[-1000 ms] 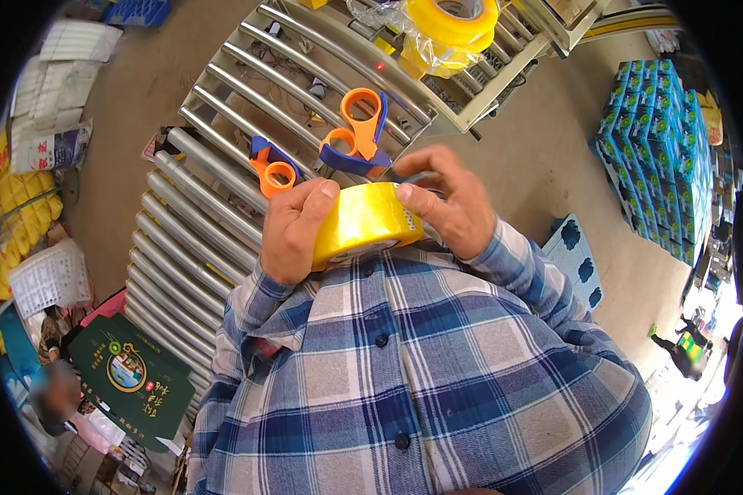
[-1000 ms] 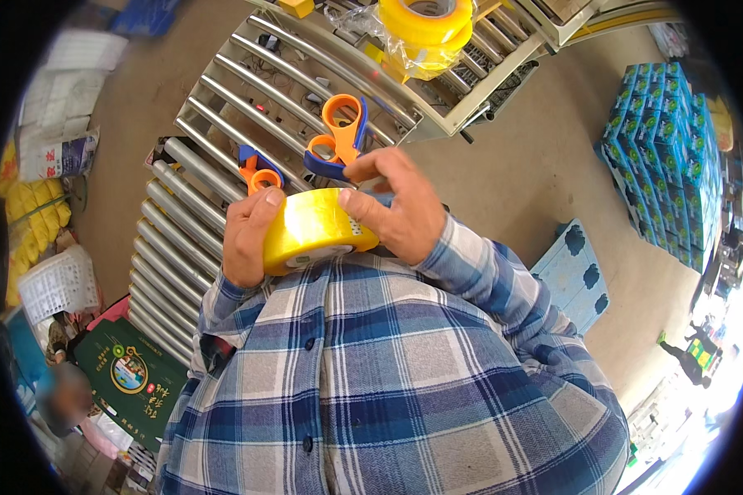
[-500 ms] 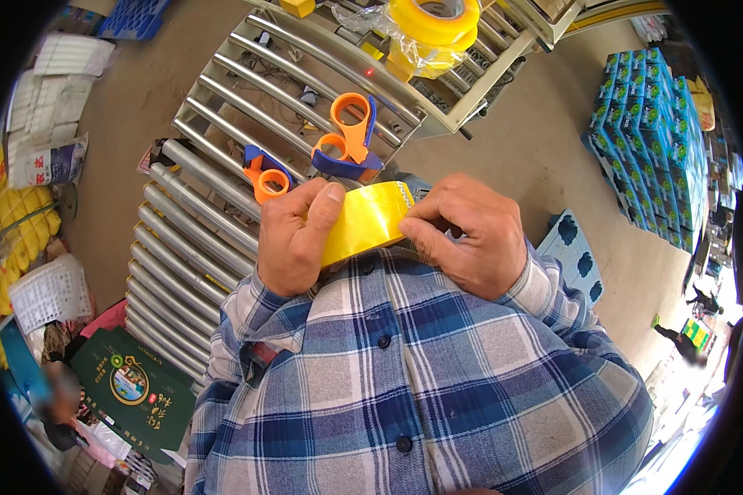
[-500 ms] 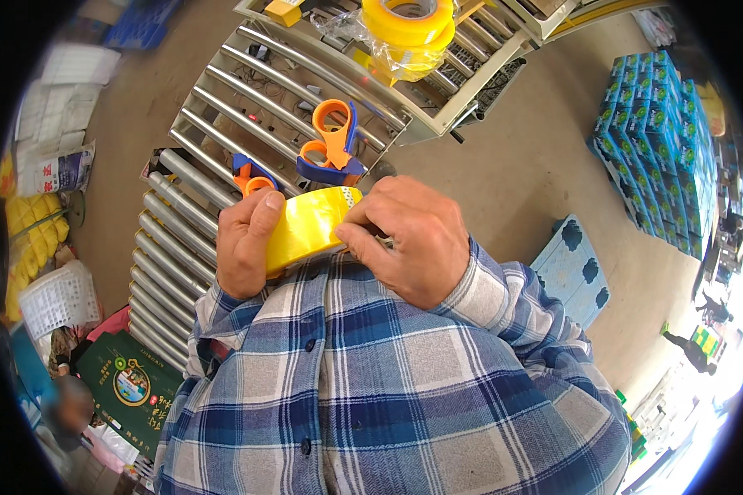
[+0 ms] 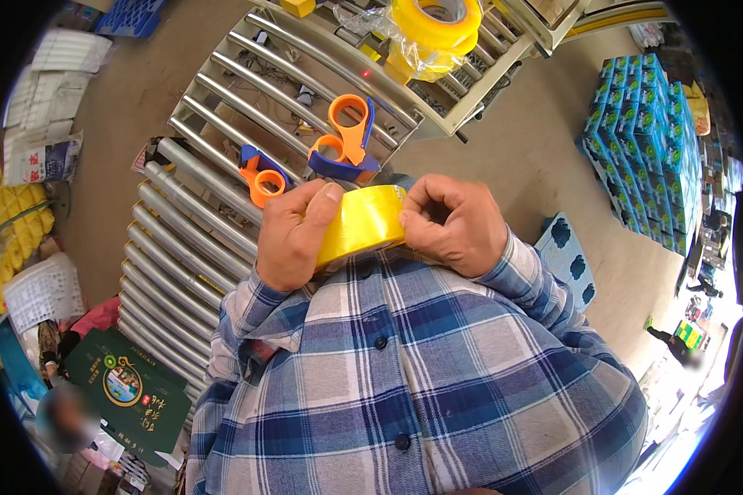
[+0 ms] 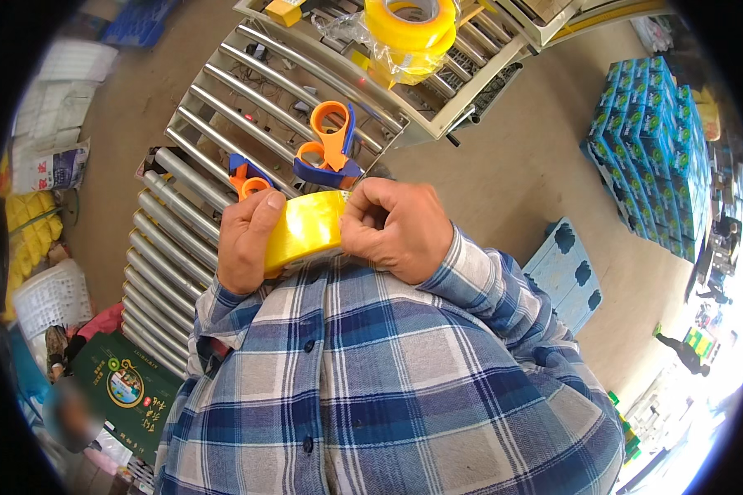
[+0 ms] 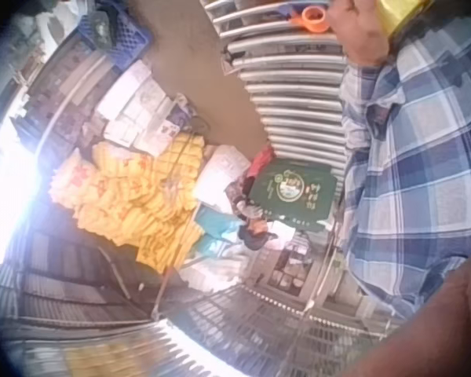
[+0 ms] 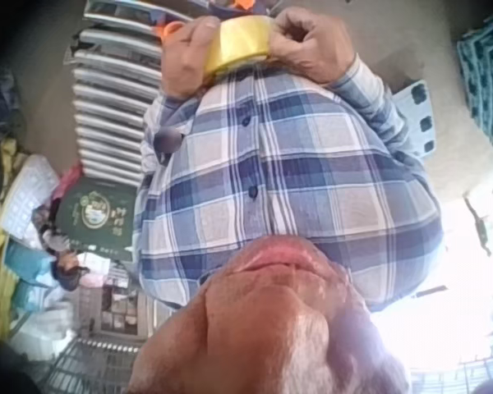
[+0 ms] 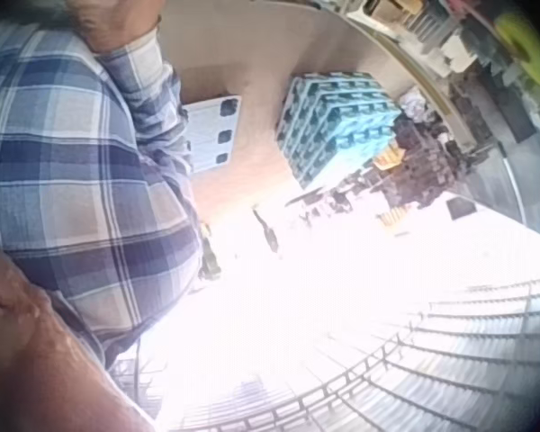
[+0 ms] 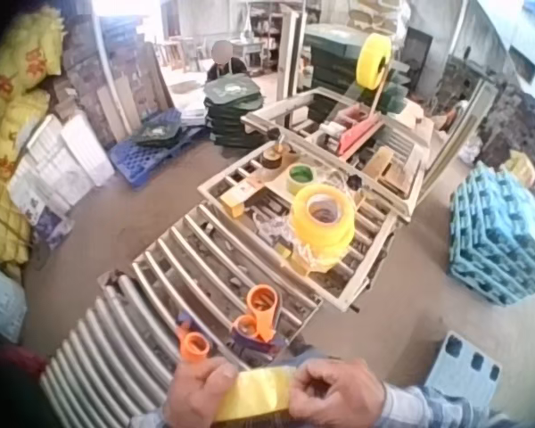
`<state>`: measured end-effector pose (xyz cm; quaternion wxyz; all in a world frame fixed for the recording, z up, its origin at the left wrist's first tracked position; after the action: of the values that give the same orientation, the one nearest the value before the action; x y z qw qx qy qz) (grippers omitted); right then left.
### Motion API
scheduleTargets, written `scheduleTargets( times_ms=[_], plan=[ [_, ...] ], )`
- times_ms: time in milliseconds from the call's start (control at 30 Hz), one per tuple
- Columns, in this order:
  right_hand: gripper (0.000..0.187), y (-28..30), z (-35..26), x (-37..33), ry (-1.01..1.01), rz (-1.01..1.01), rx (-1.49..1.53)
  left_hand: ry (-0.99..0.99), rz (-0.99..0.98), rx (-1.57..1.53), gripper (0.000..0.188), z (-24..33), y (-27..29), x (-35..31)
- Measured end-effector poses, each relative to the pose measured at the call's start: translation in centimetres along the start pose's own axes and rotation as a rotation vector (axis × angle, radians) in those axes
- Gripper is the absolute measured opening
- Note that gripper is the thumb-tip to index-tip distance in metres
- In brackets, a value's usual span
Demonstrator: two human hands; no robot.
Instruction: The person assembles yellow tape rolls into orange and blue plastic dispensers. They repeatedly insert the tape roll into the dispenser, pull the tape through the slot, and place the completed unit on a nearby surface. The process is repeated multiple times with new tape rolls and dispensers.
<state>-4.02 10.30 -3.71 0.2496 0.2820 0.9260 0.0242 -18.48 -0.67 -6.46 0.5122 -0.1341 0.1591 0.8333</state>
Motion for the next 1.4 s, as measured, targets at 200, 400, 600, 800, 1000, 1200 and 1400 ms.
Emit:
scheduleTargets(
  times_ms=[200,400,600,800,1000,1200,1400],
  plan=[
    [0.02,-0.4,2.0,1.2,-0.15,-0.089,0.324,0.011,-0.007,-0.031,0.043,-0.8,0.4,0.4],
    [0.029,0.5,2.4,0.6,-0.195,-0.044,0.381,0.055,-0.018,-0.122,0.045,-0.9,0.0,-0.2],
    [0.029,0.5,-1.7,-1.3,0.12,0.007,-0.275,0.032,-0.009,-0.032,0.043,-0.5,-0.4,-0.3],
    [0.02,0.1,-2.1,-0.2,0.293,-0.114,-0.368,-0.002,-0.039,0.019,0.042,0.2,-0.8,-0.4],
    [0.02,0.1,-0.7,0.8,0.199,-0.145,-0.152,-0.002,-0.028,0.023,0.044,0.5,-0.5,-0.2],
    [0.016,1.1,-0.6,0.0,-0.075,-0.076,-0.005,-0.015,-0.009,0.039,0.046,0.3,0.0,-0.1],
    [0.019,0.9,-3.1,-0.9,0.302,0.024,-0.377,-0.052,0.0,0.057,0.046,1.0,-0.3,0.2]
  ],
)
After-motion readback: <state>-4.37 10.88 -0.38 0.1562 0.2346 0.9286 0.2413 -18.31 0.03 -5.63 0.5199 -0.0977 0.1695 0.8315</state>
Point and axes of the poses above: each hand's wrist, its own x-axis towards the middle knuckle, its own y-axis out of the back of the hand, z = x × y, the point moved 8 cm from there along x, towards the middle knuckle, and after that the axes turned 4 degrees about z, right-handed, at the moved point
